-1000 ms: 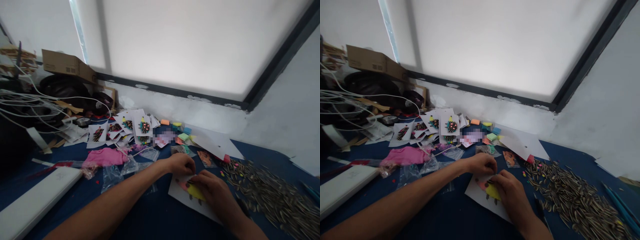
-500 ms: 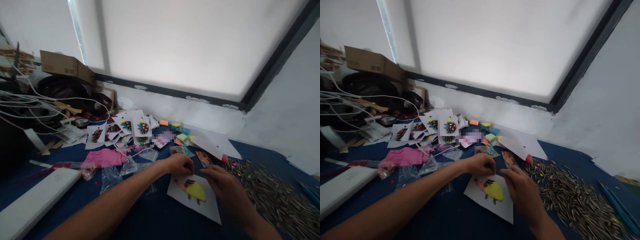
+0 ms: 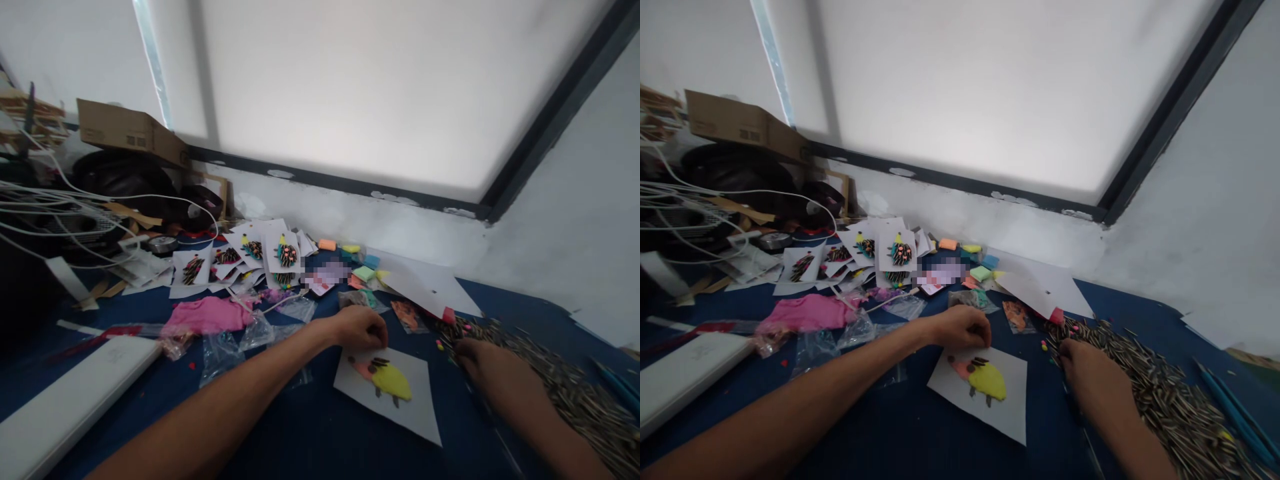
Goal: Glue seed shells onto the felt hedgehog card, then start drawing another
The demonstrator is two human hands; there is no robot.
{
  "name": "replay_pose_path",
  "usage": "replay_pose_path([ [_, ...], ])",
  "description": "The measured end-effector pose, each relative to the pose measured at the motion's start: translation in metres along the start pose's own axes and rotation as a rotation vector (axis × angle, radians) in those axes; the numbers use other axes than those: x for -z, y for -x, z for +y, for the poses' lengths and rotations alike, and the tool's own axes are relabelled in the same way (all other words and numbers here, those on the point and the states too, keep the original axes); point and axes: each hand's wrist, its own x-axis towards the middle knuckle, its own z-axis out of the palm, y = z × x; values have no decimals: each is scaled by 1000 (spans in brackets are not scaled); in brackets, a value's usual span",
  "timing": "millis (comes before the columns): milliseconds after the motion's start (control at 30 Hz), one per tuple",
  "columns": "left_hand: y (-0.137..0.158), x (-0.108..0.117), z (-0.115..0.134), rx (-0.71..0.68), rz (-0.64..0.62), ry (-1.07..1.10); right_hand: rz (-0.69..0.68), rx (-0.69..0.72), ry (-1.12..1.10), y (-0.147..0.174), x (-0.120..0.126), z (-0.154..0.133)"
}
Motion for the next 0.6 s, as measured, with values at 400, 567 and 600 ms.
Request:
replay_pose_path([
  [400, -1, -1, -3, -24, 3, -19, -39, 41, -16, 0, 5, -12],
  [567, -2, -3, -3, -9, 15, -9, -49, 48, 11, 0, -1, -14],
  [600, -2, -3, -3, -7, 13, -3, -39, 57, 18, 0, -1, -15],
])
